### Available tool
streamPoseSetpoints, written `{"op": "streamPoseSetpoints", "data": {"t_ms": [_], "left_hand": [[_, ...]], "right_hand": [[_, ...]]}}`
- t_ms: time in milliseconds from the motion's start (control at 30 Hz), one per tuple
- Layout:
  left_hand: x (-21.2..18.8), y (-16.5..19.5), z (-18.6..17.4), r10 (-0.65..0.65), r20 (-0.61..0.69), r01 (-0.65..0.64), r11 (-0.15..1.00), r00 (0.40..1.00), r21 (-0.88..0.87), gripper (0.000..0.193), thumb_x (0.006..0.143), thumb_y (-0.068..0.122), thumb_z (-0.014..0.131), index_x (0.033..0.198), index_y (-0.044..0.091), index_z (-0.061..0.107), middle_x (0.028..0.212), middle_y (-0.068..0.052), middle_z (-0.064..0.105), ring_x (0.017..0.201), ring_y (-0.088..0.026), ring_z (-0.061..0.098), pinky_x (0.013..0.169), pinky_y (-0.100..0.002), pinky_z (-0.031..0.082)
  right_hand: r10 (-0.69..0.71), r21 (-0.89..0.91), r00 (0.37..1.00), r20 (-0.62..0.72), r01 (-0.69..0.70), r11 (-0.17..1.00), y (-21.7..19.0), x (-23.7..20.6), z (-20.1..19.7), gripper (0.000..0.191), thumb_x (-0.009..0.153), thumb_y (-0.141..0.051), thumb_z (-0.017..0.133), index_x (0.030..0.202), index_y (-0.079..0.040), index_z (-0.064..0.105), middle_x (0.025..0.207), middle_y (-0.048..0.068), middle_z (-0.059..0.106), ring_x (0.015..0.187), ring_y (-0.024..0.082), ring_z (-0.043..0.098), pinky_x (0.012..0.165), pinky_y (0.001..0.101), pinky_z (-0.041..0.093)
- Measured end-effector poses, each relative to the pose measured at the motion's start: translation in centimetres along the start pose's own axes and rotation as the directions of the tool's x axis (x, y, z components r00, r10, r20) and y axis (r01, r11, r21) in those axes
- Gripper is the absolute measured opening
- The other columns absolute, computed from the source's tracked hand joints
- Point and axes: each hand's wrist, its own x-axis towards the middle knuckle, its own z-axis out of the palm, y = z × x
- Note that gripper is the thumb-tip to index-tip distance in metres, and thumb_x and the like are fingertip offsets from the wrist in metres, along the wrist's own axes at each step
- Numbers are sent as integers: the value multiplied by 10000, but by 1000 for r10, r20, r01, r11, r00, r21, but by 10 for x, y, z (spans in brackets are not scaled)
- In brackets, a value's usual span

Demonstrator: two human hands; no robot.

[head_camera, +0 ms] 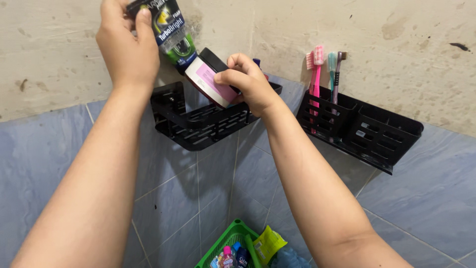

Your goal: The person transfers bathroom toiletries from a green plastic basket to two black wall-mounted corner shelves. They place a red-lidded jar, a blue tub, a small pump bottle, a black tube, and several toothbrushes onto the shelves, then add a pink-labeled jar and a pink-capped bottle. The items are arranged on the shelves by the end of the clip.

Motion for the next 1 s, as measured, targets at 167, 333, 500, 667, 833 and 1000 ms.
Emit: {"op": "streamPoseSetpoints", "data": {"t_ms": [167, 333, 500, 667, 833, 1000], "left_hand": [[10, 16, -26, 133, -114, -134, 991, 985, -2, 70, 1140, -13, 571, 1198, -32, 538, 1058, -147, 734, 955, -223, 739, 835, -335, 586], [20, 17, -55, -94, -18, 90, 980, 995, -175, 131, 1222, 38, 602, 1265, -48, 513, 1175, -83, 749, 1038, -119, 758, 800, -222, 582], [23, 22, -77, 72, -1, -71, 990, 997, -125, 123, 1164, -53, 548, 1277, -55, 498, 1188, -156, 691, 1104, -184, 756, 851, -265, 597], [23, 32, -85, -322, 54, 327, 925, 945, -196, 144, 1151, 44, 647, 1193, 12, 514, 918, -54, 722, 732, -110, 677, 575, -265, 548], [19, 36, -81, -219, 138, 238, 962, 966, -135, 114, 1060, -9, 642, 1143, 6, 566, 1015, -55, 741, 869, -93, 754, 666, -248, 626], [11, 29, -79, -68, 220, 49, 995, 973, 92, 136, 1060, -1, 702, 1107, -47, 583, 975, -138, 732, 871, -162, 733, 688, -296, 575]], "right_hand": [[-146, -279, 988, 45, 152, 948, 0, 1, 17, 571, 664, -282, 893, 1069, -104, 532, 959, 47, 663, 877, 140, 628, 721, 283, 524], [-72, -750, 997, 25, 66, 658, 6, 5, 39, 675, 525, -416, 923, 1030, -68, 640, 970, 128, 728, 935, 249, 703, 810, 338, 547], [29, -803, 996, 86, 52, 593, 7, 17, 39, 724, 516, -417, 945, 1084, -25, 727, 1060, 163, 755, 1002, 271, 730, 882, 341, 559], [186, -946, 972, 145, 81, 314, -10, 28, 40, 743, 559, -407, 940, 1205, -93, 749, 1108, 143, 772, 1011, 286, 739, 889, 370, 561], [102, -960, 988, 115, 84, 268, -25, 26, 34, 735, 543, -472, 976, 1179, -168, 767, 1090, 126, 742, 995, 310, 701, 863, 410, 532], [-126, -899, 987, 104, 147, 414, -35, 48, -9, 609, 694, -380, 838, 1259, -181, 727, 1212, 140, 727, 1106, 297, 701, 957, 393, 548]]}}
